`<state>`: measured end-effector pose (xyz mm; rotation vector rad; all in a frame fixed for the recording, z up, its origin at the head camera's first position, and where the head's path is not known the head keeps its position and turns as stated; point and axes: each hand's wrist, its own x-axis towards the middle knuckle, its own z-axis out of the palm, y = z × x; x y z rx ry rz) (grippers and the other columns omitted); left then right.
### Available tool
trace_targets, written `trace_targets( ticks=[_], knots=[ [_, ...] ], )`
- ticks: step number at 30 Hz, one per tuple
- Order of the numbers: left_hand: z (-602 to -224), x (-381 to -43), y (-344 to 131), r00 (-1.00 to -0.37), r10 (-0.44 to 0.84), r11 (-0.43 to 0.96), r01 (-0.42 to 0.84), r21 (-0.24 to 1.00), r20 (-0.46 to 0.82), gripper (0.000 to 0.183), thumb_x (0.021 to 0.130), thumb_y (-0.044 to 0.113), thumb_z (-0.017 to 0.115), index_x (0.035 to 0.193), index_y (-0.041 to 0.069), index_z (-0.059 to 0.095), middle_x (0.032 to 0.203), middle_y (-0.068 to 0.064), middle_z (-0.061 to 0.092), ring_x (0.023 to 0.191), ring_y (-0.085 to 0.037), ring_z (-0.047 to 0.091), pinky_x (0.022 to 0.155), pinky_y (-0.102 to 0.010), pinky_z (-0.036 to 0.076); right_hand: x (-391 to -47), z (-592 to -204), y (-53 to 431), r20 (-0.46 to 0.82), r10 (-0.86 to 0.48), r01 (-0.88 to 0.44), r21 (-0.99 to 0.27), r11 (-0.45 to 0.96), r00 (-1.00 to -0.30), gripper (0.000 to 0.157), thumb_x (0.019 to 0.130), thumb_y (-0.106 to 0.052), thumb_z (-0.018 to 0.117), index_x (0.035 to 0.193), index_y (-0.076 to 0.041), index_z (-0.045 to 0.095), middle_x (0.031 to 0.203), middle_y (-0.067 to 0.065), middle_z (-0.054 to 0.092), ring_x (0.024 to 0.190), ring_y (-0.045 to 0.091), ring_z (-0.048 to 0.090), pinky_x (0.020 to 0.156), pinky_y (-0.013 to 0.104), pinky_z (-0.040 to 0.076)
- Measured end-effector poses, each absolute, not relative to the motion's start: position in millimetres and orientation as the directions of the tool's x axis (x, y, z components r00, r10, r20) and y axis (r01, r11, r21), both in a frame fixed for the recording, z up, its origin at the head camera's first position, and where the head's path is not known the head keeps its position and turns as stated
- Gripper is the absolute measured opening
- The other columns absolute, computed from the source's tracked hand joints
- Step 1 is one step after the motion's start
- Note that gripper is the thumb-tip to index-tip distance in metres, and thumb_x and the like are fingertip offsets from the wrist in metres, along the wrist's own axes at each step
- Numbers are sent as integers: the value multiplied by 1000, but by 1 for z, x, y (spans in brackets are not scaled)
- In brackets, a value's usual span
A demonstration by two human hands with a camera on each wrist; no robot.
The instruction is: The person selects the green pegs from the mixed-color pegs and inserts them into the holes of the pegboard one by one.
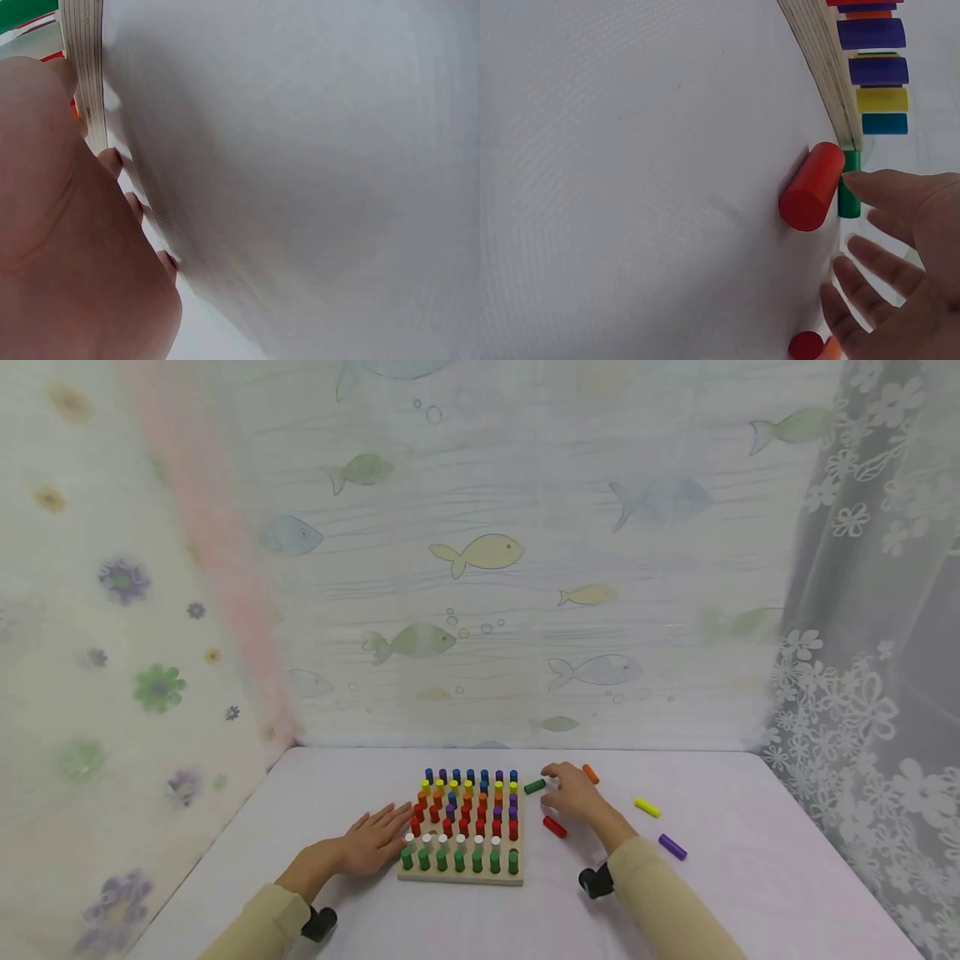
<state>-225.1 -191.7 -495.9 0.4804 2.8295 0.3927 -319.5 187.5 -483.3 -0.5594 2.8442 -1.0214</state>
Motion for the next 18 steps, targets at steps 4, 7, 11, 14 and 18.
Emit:
trace_targets(
  ticks=[4, 7, 11, 14, 18],
  knots=[
    [-495, -225, -192, -918, 346, 909, 276, 313, -194, 64, 109, 46, 41, 163, 15, 28, 170, -6, 24, 157, -34, 16, 123, -64, 9, -319, -483, 185, 60, -351, -309, -630, 713, -934, 44, 91, -8, 75, 132, 1, 62, 129, 19, 62, 109, 33, 60, 94, 51, 55],
    [-491, -222, -191, -917, 343, 912, 273, 306, -203, 63, 109, 45, 42, 163, 16, 27, 170, -6, 24, 157, -34, 16, 123, -64, 9, -319, -483, 185, 64, -346, -306, -630, 714, -936, 42, 90, -7, 75, 130, 1, 63, 125, 18, 62, 107, 32, 60, 95, 51, 55],
    [-488, -221, -189, -916, 342, 914, 273, 301, -208, 62, 109, 43, 42, 163, 17, 27, 170, -5, 24, 157, -34, 16, 123, -64, 10, -322, -485, 184, 50, -325, -282, -632, 721, -944, 39, 91, -8, 74, 128, -1, 64, 123, 16, 62, 105, 31, 60, 95, 51, 54],
    [-487, -220, -188, -917, 343, 912, 273, 307, -204, 62, 109, 43, 43, 163, 16, 28, 170, -5, 24, 157, -33, 17, 123, -64, 10, -325, -487, 182, 39, -304, -258, -635, 728, -952, 36, 92, -9, 73, 126, -2, 66, 123, 16, 61, 104, 30, 60, 95, 50, 55],
    [-486, -218, -188, -919, 341, 911, 272, 310, -195, 62, 109, 42, 43, 163, 16, 28, 169, -5, 25, 157, -34, 17, 122, -65, 10, -326, -490, 179, 38, -292, -248, -636, 731, -956, 28, 92, -9, 73, 119, -3, 69, 122, 16, 60, 103, 29, 59, 96, 50, 54]
  ],
)
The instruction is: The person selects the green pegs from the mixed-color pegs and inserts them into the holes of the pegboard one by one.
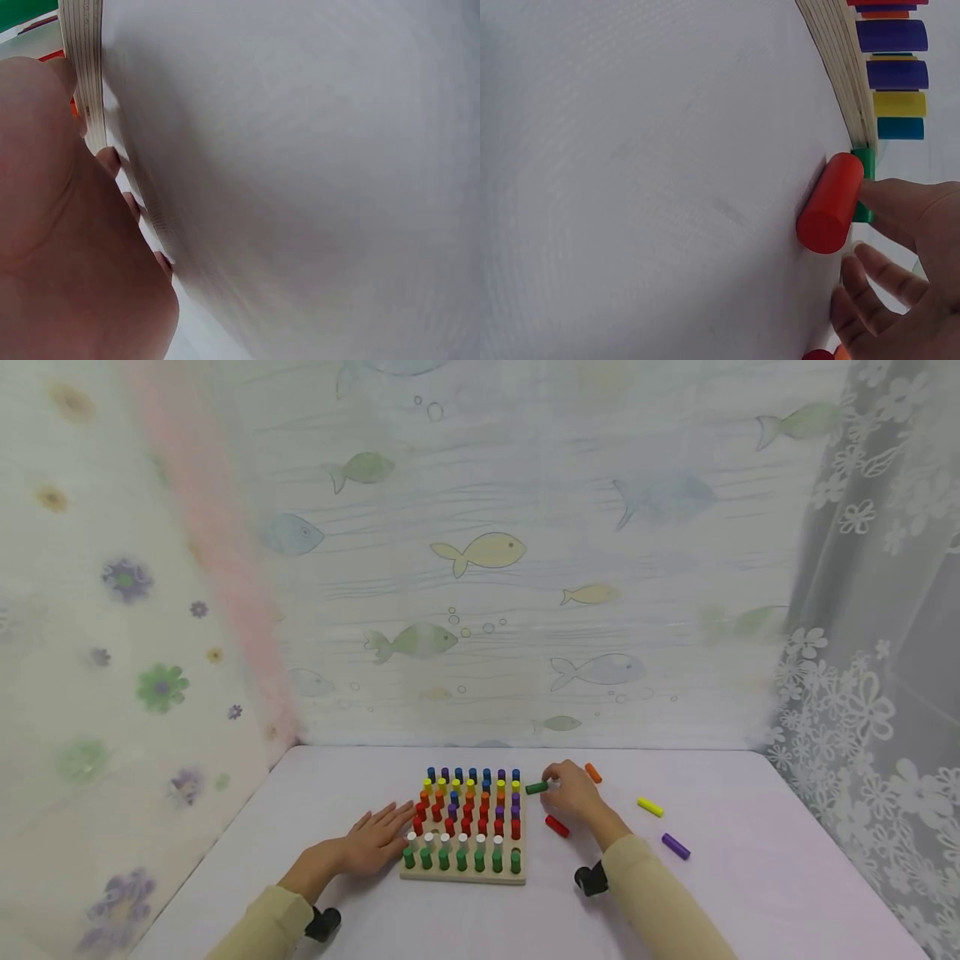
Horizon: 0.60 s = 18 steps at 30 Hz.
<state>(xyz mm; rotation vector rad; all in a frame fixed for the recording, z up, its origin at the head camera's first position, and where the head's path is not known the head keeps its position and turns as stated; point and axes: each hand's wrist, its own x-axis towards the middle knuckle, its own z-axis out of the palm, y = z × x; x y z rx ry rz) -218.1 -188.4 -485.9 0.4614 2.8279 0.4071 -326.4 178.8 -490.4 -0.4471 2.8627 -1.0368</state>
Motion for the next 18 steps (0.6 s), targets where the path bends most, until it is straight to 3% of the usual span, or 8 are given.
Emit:
trace_targets(
  ticks=[7, 18],
  knots=[
    [-488, -218, -189, -918, 347, 908, 277, 316, -192, 62, 109, 42, 43, 163, 16, 28, 169, -5, 25, 157, -34, 17, 122, -66, 10, -322, -488, 178, 45, -317, -279, -604, 747, -947, 13, 89, -8, 76, 101, -5, 72, 116, 15, 60, 102, 28, 58, 97, 53, 53],
    [-486, -218, -189, -917, 343, 910, 272, 313, -203, 62, 110, 43, 40, 164, 15, 25, 170, -7, 23, 157, -36, 14, 122, -66, 7, -322, -487, 182, 2, -355, -283, -608, 742, -935, 11, 92, -11, 75, 99, -5, 69, 92, 3, 63, 85, 19, 56, 82, 38, 56]
  ],
)
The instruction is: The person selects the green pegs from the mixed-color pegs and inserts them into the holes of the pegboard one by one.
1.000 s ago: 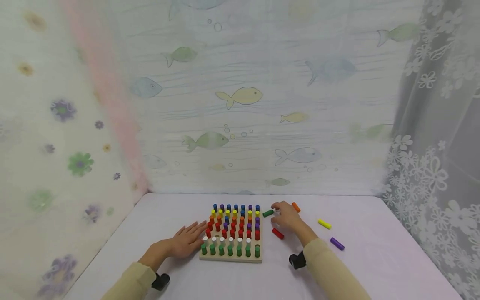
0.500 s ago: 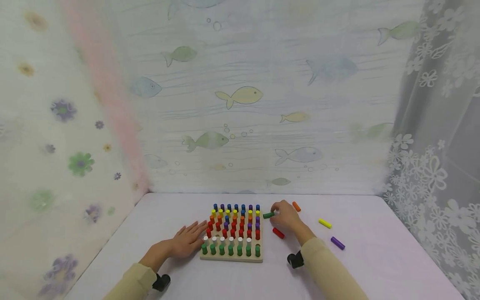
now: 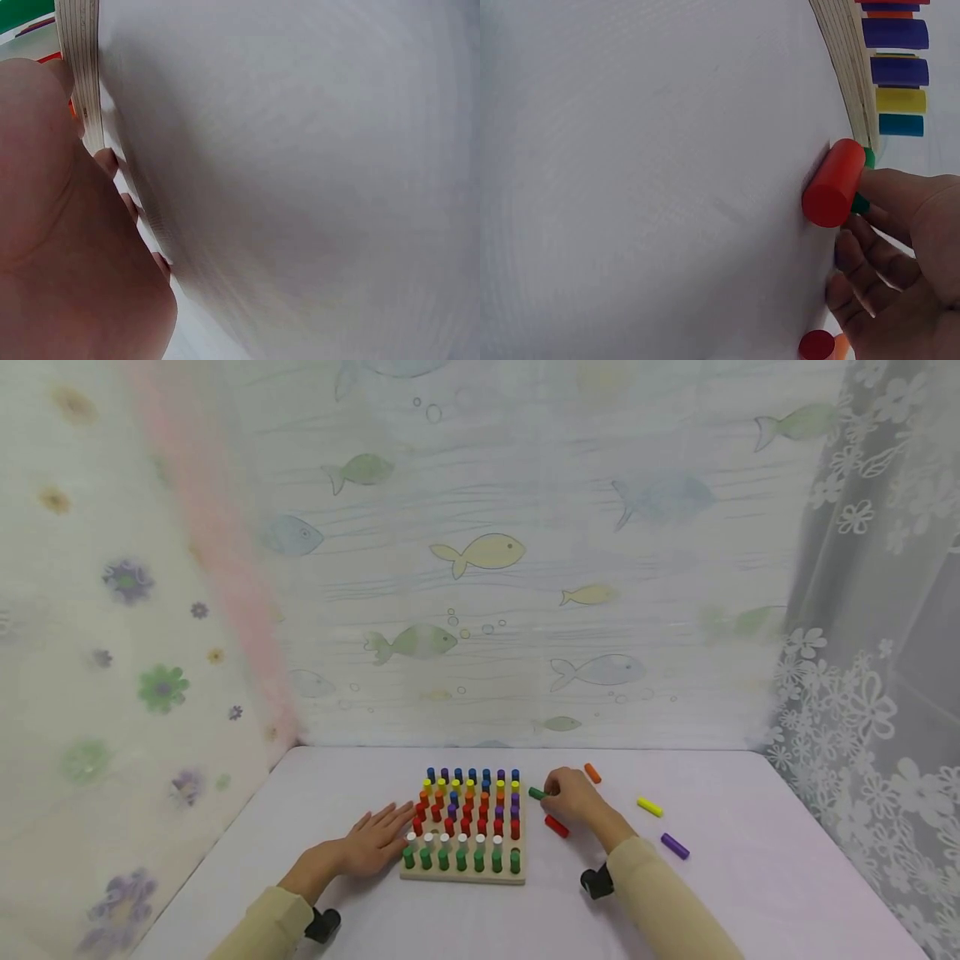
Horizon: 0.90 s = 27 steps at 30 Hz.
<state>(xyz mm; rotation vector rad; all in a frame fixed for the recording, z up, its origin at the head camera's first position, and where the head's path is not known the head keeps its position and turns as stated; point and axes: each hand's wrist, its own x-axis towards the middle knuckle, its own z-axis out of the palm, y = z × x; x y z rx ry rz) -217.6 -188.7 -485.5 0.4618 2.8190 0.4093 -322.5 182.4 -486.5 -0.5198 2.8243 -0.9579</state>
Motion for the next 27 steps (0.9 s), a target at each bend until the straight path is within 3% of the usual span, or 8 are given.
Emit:
trace_targets(
  ticks=[12, 22, 27],
  knots=[
    [-507, -228, -196, -921, 347, 902, 276, 333, -176, 65, 108, 49, 40, 164, 17, 26, 170, -6, 22, 157, -35, 13, 122, -66, 4, -319, -486, 192, 57, -381, -331, -623, 708, -923, 8, 94, -11, 73, 97, -4, 71, 91, 2, 65, 84, 18, 58, 80, 36, 55],
    [-497, -223, -193, -918, 355, 897, 281, 343, -178, 66, 108, 50, 39, 164, 17, 25, 170, -6, 22, 157, -36, 14, 122, -66, 5, -310, -484, 207, 207, -418, -445, -640, 626, -885, 7, 95, -10, 71, 98, -4, 72, 89, 0, 69, 82, 15, 61, 74, 31, 54],
    [-494, -221, -193, -916, 358, 897, 285, 337, -179, 67, 108, 51, 38, 163, 16, 25, 170, -9, 23, 156, -38, 14, 121, -67, 5, -300, -481, 212, 223, -377, -424, -660, 620, -899, 9, 96, -12, 72, 101, -5, 73, 90, -1, 69, 83, 15, 60, 74, 27, 53]
  ],
)
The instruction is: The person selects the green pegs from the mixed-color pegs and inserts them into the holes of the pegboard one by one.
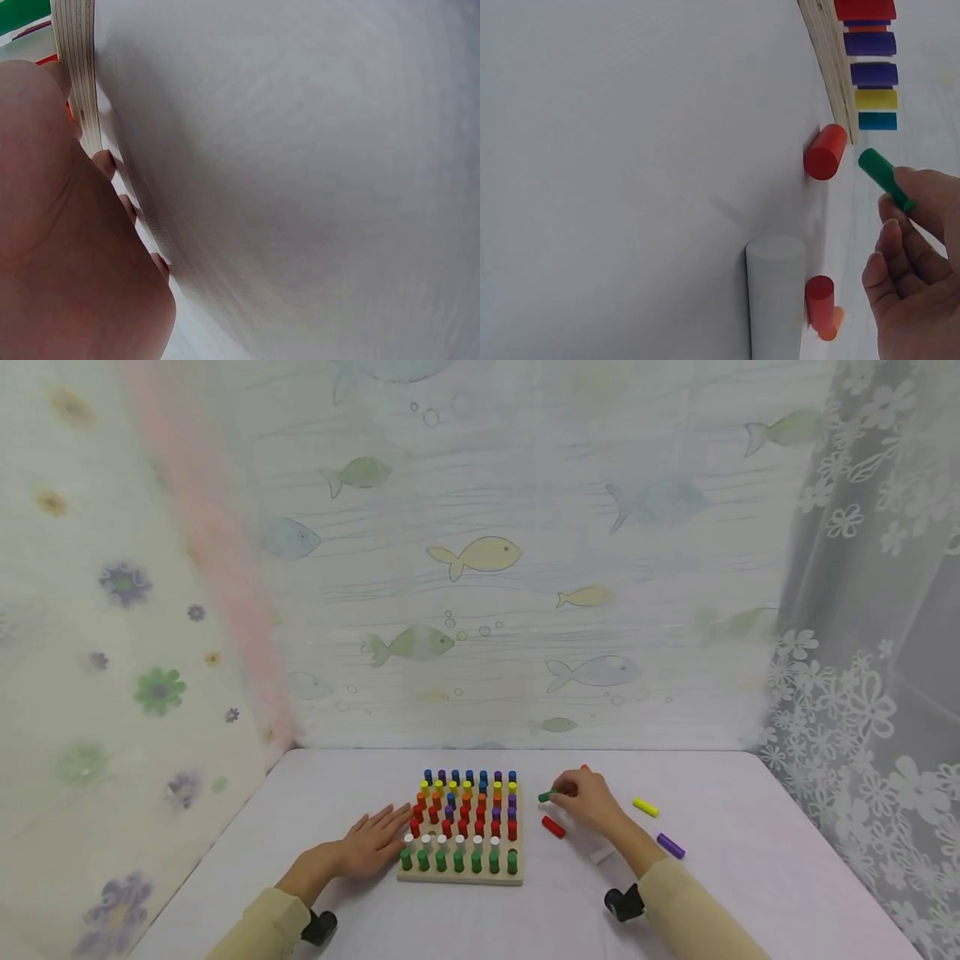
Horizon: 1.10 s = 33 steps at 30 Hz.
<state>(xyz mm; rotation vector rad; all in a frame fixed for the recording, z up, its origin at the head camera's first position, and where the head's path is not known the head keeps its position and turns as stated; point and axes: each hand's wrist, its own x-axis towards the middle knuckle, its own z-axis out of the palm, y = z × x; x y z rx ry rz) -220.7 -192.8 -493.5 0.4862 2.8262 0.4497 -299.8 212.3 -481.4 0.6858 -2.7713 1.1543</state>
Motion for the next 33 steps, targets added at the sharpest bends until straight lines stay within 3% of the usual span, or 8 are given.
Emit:
trace_targets(
  ticks=[7, 13, 22, 33],
  knots=[
    [-488, -219, -191, -920, 342, 911, 275, 309, -190, 64, 108, 45, 43, 163, 16, 28, 169, -5, 25, 157, -34, 17, 122, -66, 10, -291, -481, 220, 251, -344, -415, -702, 579, -905, 13, 94, -12, 74, 104, -4, 73, 87, 0, 65, 82, 17, 57, 71, 26, 51],
    [-490, -220, -191, -915, 353, 906, 282, 316, -194, 65, 108, 46, 42, 163, 16, 27, 170, -7, 24, 157, -36, 15, 122, -67, 8, -282, -481, 225, 232, -347, -397, -739, 545, -909, 13, 93, -14, 76, 101, -6, 72, 86, 0, 63, 81, 17, 55, 68, 24, 48],
    [-491, -220, -192, -919, 346, 908, 278, 313, -189, 63, 109, 46, 41, 163, 17, 27, 170, -6, 24, 157, -36, 16, 122, -67, 8, -268, -481, 227, 246, -413, -441, -755, 486, -877, 10, 95, -14, 73, 104, -9, 71, 103, 1, 72, 94, 18, 68, 81, 18, 55],
    [-492, -220, -192, -917, 353, 905, 284, 318, -187, 65, 109, 46, 41, 164, 16, 25, 170, -8, 22, 157, -37, 14, 122, -67, 6, -252, -479, 215, 268, -457, -475, -768, 430, -848, 11, 98, -13, 69, 107, -7, 70, 102, 2, 75, 93, 19, 73, 82, 20, 57]
  ],
)
